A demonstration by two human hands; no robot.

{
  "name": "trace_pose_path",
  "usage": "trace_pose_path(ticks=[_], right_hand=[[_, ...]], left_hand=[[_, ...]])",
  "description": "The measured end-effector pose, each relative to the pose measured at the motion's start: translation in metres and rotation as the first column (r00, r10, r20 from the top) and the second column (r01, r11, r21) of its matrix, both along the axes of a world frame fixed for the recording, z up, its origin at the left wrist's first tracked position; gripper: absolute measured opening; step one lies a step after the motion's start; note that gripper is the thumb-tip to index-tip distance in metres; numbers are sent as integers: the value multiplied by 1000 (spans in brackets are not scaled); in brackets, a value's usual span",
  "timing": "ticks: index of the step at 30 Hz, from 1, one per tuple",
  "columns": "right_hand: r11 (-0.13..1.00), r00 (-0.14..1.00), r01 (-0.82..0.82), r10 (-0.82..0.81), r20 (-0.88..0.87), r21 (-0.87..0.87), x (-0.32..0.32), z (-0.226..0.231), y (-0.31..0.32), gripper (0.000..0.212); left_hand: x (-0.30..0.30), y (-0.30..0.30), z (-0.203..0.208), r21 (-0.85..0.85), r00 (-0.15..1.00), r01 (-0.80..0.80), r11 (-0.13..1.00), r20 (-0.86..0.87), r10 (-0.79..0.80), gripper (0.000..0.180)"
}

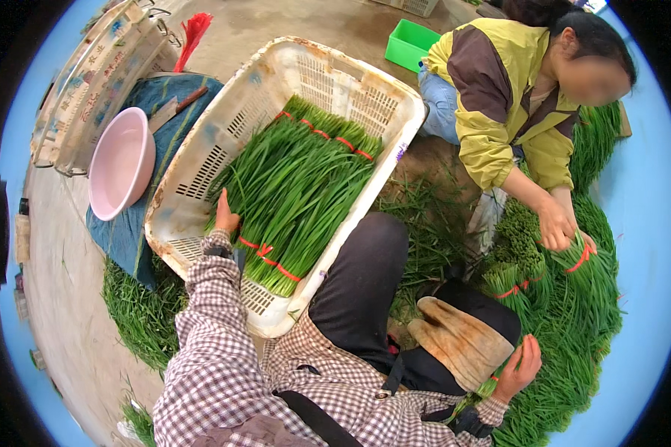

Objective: Bundling and cleaning green chives using rubber bands and a wiping cloth in a processing facility.

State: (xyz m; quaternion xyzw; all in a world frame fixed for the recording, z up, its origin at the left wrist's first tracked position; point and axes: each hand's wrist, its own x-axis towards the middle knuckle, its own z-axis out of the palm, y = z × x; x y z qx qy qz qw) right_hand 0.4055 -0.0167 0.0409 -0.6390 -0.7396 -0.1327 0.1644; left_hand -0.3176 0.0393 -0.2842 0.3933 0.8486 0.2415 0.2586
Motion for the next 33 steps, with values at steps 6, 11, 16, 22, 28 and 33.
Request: trace_pose_path(ticks=[6,11,16,22,28,33], right_hand=[[998,999,32,-32,11,47,6,-7,-9,24],[999,999,33,-33,28,20,8,-1,-3,22],[998,999,52,-51,17,-33,-6,6,2,22],[997,1000,4,-6,-16,-78,-23,1,15,24],[995,999,44,-45,-4,-88,-35,-3,10,23],[990,999,43,-46,-17,-137,-49,11,25,30]], left_hand=[[13,-26,3,-328,975,-221,918,-72,209,92],[12,-17,15,-306,988,-127,944,-126,92,100],[18,11,10,-588,961,-104,802,-267,-72,109],[-20,-7,-12,-596,968,72,800,-153,-201,109],[9,0,-26,-405,945,300,864,2,-328,98],[31,19,7,-467,975,205,860,19,-223,98]])
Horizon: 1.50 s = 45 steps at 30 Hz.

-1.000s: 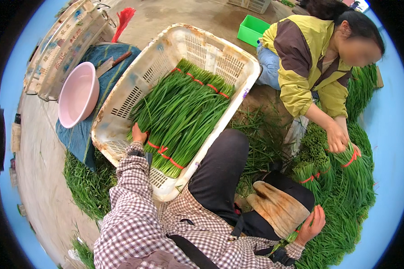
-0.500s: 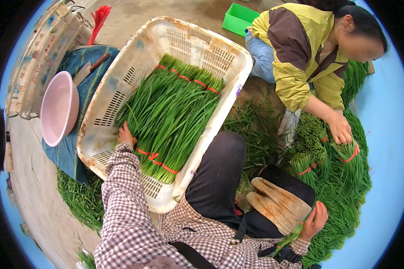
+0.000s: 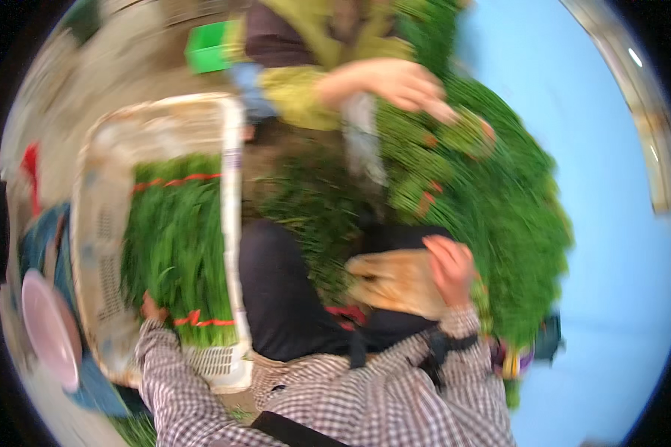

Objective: Bundling and cleaning green chives using rubber bands and a wiping cloth in a processing facility.

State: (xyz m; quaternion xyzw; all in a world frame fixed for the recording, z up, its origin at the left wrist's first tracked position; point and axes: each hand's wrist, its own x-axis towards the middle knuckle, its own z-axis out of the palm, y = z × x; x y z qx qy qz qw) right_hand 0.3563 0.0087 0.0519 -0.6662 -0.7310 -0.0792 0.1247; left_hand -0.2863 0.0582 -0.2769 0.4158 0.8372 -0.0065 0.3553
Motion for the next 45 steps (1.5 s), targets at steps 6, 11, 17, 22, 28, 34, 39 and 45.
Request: trace_pose_path(ticks=[6,11,17,22,28,34,39,45], right_hand=[[992,993,95,-89,-81,84,38,1,-40,27],[951,954,293,-285,-90,102,66,-21,-109,31],[964,854,246,-164,-494,105,52,-68,-110,40],[961,602,272,-210,-770,-49,97,-126,-105,47],[921,632,375,-337,-698,-105,91,-133,-126,14],[992,353,127,-54,-934,-10,31,1,-111,15],[986,-114,-161,-55,-992,-36,-20,28,-69,17],[901,-136,-433,-46,-990,18,-42,26,-58,54]], left_hand=[[-70,-13,-101,-162,964,60,985,-245,-99,117],[-9,30,-72,163,984,82,983,-167,-55,81],[219,23,248,964,974,109,242,-55,-220,37],[439,-13,274,900,323,325,291,184,-929,47],[508,-46,229,860,332,497,117,-64,-941,59],[478,-64,276,919,168,374,129,69,-983,83],[460,-73,302,940,242,305,156,82,-967,101],[427,-62,304,989,303,140,52,7,-953,88]])
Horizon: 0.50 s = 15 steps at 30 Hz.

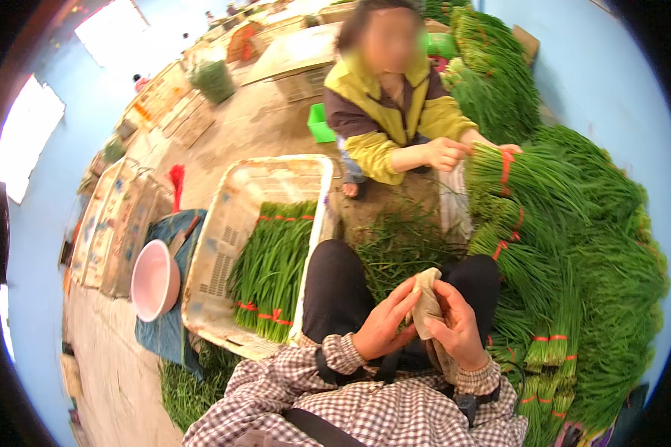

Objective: Bundling and cleaning green chives using rubber bands and a wiping cloth in a processing facility.

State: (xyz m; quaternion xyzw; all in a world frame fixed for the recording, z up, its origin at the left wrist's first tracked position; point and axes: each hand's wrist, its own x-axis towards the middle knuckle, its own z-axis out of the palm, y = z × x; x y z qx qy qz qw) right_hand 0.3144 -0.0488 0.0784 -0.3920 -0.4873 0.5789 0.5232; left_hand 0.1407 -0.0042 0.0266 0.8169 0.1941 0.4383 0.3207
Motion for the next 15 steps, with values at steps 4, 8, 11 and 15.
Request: trace_pose_path(ticks=[4,8,11,15], right_hand=[[979,907,-28,-60,417,202,-1,-22,1,67],[997,769,51,-3,640,-57,3,-60,-13,72],[996,617,92,-63,785,8,16,-70,-22,56],[985,692,171,-132,709,17,28,-36,-21,42]], left_hand=[[-8,14,-12,-69,980,-190,979,51,194,58],[-11,25,-14,-123,949,-251,960,161,269,40],[-19,31,6,-231,921,-313,921,164,354,36],[-34,49,-3,-317,802,-486,815,210,560,30]])
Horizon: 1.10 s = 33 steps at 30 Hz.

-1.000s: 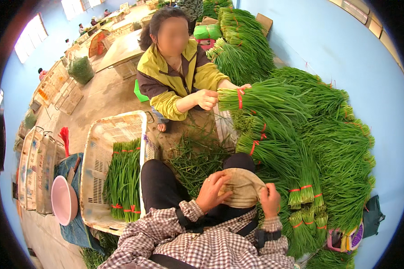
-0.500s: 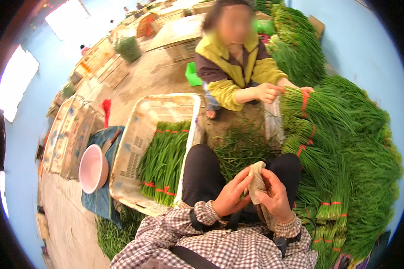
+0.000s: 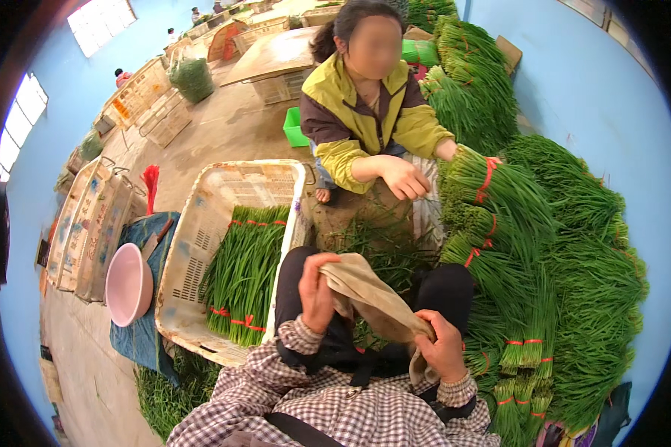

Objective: Bundling and cleaning green chives using rubber bands and a wiping cloth in a processing facility.

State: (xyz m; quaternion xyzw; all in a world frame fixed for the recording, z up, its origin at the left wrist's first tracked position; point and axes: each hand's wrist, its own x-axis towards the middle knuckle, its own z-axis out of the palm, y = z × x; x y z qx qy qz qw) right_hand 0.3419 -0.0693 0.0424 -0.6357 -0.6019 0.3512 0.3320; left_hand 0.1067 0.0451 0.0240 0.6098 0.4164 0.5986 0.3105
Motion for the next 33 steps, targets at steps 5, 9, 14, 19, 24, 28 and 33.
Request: trace_pose_path(ticks=[5,9,14,19,24,28,33], right_hand=[[855,975,-99,-20,222,509,17,39,14,22],[976,875,-59,153,-460,211,25,43,6,21],[995,434,-10,94,-896,100,-24,50,24,34],[965,230,-223,189,-955,137,-46,36,47,65],[961,633,-272,223,-742,57,-82,1,51,59],[975,887,-73,159,-434,209,-104,5,55,25],[894,997,-69,78,-2,443,-115,13,62,16]], left_hand=[[-13,9,22,-269,936,318,909,239,-257,16],[-21,18,5,-279,848,500,820,349,-399,16],[-1,20,3,99,965,127,987,-243,-100,13],[-7,-29,16,-135,653,724,676,449,-610,44],[16,-54,11,-158,510,783,602,717,-475,74],[22,-48,5,-319,760,454,832,626,-175,42],[21,-37,16,-373,649,423,826,760,11,26]])
